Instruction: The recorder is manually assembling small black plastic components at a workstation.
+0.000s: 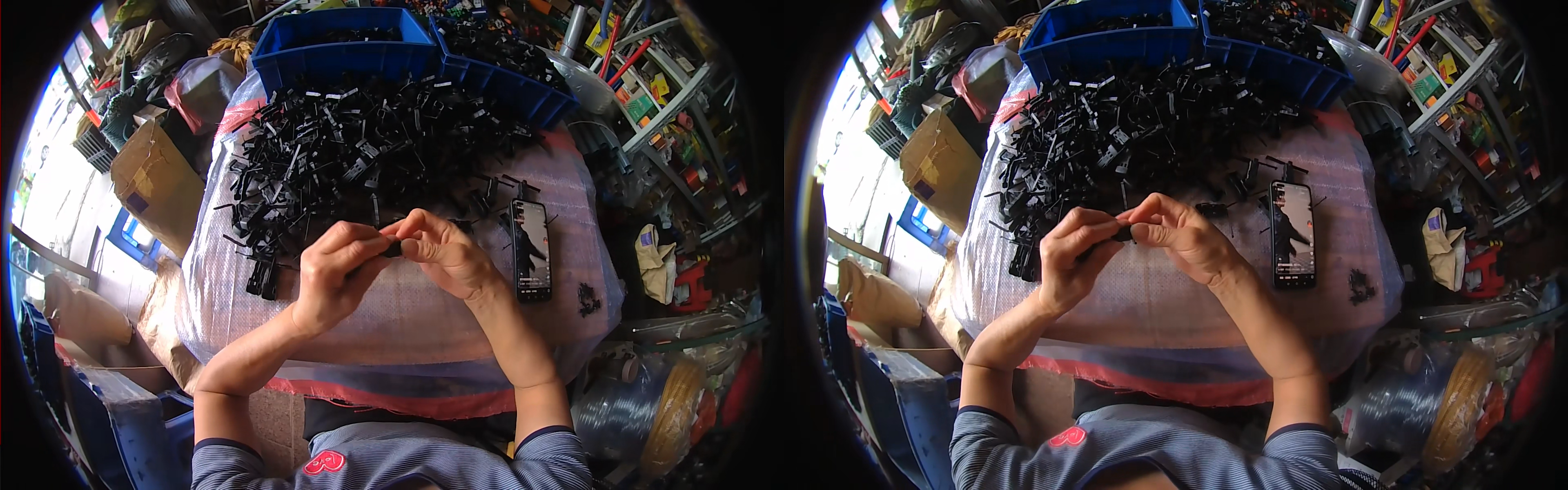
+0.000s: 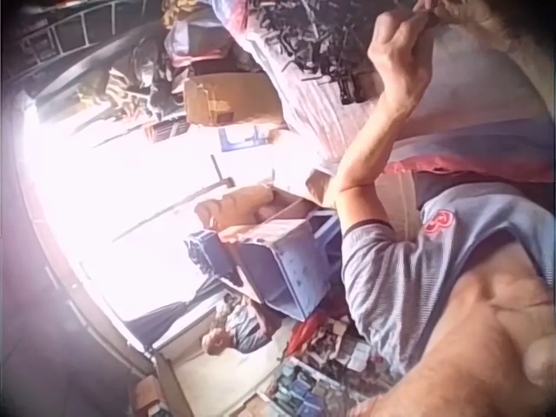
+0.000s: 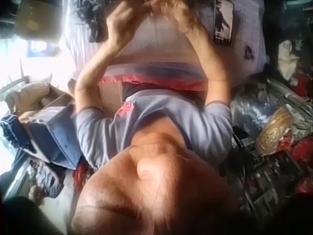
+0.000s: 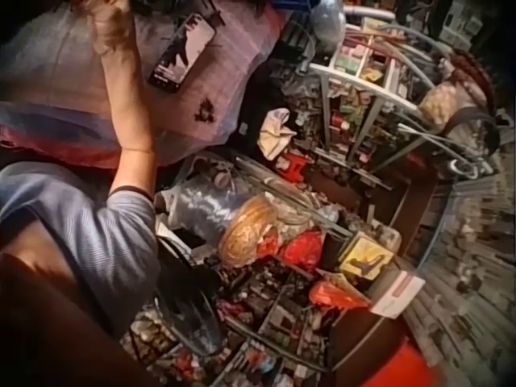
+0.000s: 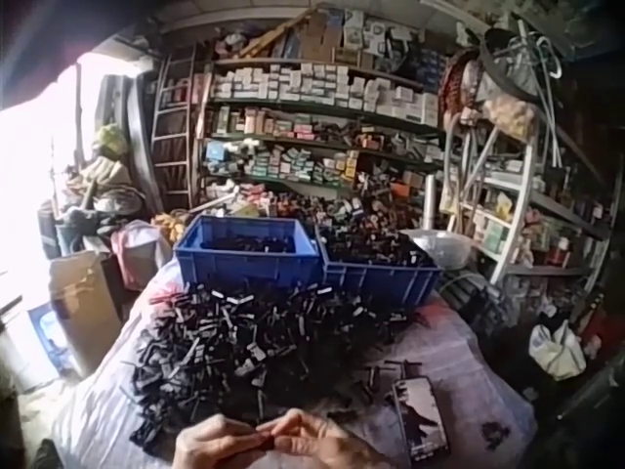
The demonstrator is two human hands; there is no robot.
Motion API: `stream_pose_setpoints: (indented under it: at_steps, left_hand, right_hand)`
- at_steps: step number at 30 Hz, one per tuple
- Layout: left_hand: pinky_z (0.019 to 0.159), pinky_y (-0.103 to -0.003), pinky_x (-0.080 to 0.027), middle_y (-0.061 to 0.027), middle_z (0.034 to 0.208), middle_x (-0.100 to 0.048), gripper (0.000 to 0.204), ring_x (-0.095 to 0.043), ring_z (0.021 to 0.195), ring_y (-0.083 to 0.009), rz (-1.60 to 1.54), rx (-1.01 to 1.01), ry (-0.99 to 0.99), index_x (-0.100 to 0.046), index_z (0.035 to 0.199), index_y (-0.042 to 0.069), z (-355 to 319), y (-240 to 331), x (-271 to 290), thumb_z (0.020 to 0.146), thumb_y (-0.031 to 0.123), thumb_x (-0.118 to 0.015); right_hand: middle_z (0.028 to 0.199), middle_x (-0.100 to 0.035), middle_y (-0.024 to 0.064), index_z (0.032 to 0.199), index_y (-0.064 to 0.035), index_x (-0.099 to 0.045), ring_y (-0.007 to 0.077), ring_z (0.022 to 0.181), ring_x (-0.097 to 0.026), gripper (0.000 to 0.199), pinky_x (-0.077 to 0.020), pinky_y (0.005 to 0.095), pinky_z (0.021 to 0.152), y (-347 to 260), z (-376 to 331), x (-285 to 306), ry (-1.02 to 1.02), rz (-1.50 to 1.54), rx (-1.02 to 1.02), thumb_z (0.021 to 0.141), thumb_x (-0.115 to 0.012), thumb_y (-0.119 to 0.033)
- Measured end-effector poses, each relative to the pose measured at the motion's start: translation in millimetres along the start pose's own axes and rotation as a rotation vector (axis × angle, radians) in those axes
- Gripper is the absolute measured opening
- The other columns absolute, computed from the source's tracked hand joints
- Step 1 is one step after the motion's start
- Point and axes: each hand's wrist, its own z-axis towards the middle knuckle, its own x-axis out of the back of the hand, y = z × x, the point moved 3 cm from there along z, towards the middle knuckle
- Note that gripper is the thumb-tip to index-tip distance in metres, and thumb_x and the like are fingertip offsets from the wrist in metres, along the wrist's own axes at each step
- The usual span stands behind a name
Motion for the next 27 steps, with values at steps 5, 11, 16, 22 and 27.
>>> stream_pose_setpoints:
  at_steps: [5, 11, 16, 22, 27]
  left_hand:
    - [0.057, -0.030, -0.048, -0.0104, 0.080, -0.059, 0.022, -0.059, 0.068, -0.0249, 0.148, -0.083, 0.004, -0.064, 0.088, 0.000, 1, 7, -1, 0.066, -0.001, -0.069]
    - [0.064, -0.022, -0.043, -0.0079, 0.088, -0.056, 0.015, -0.054, 0.075, -0.0109, -0.316, 0.329, -0.018, -0.059, 0.088, -0.005, 0, -12, -2, 0.076, 0.001, -0.067]
    - [0.066, -0.021, -0.043, -0.0061, 0.088, -0.056, 0.016, -0.053, 0.076, -0.0096, -0.371, 0.394, -0.023, -0.060, 0.088, -0.005, -4, -15, 0, 0.077, 0.003, -0.067]
    - [0.065, -0.022, -0.043, -0.0066, 0.086, -0.057, 0.016, -0.054, 0.075, -0.0107, -0.346, 0.365, -0.028, -0.061, 0.089, -0.004, -2, -10, 0, 0.076, 0.001, -0.067]
    - [0.061, -0.026, -0.047, -0.0094, 0.081, -0.059, 0.018, -0.059, 0.071, -0.0168, -0.096, 0.111, -0.008, -0.062, 0.089, -0.002, -1, 0, -1, 0.071, -0.004, -0.067]
  right_hand:
    - [0.094, -0.062, 0.0034, 0.084, -0.0071, -0.059, 0.0105, 0.093, -0.053, 0.003, -0.0357, 0.0224, 0.085, 9, 5, 4, -0.132, 0.181, -0.087, 0.082, -0.062, -0.007]
    - [0.086, -0.056, -0.0020, 0.088, -0.0084, -0.059, 0.0025, 0.073, -0.045, 0.007, -0.0341, 0.0154, 0.069, -16, -6, -8, 0.145, -0.138, 0.056, 0.083, -0.063, -0.011]
    - [0.102, -0.057, 0.0040, 0.084, -0.0107, -0.060, 0.0048, 0.076, -0.047, 0.007, -0.0371, 0.0188, 0.071, -11, -5, -9, 0.168, -0.136, 0.081, 0.080, -0.066, -0.009]
    - [0.099, -0.058, 0.0049, 0.088, -0.0066, -0.061, 0.0106, 0.088, -0.053, 0.008, -0.0424, 0.0243, 0.081, -9, -3, -12, 0.114, -0.107, 0.076, 0.081, -0.065, -0.008]
    - [0.092, -0.059, 0.0023, 0.094, -0.0045, -0.058, 0.0098, 0.086, -0.053, 0.012, -0.0406, 0.0231, 0.081, 10, -2, 7, 0.005, 0.134, -0.121, 0.085, -0.059, -0.013]
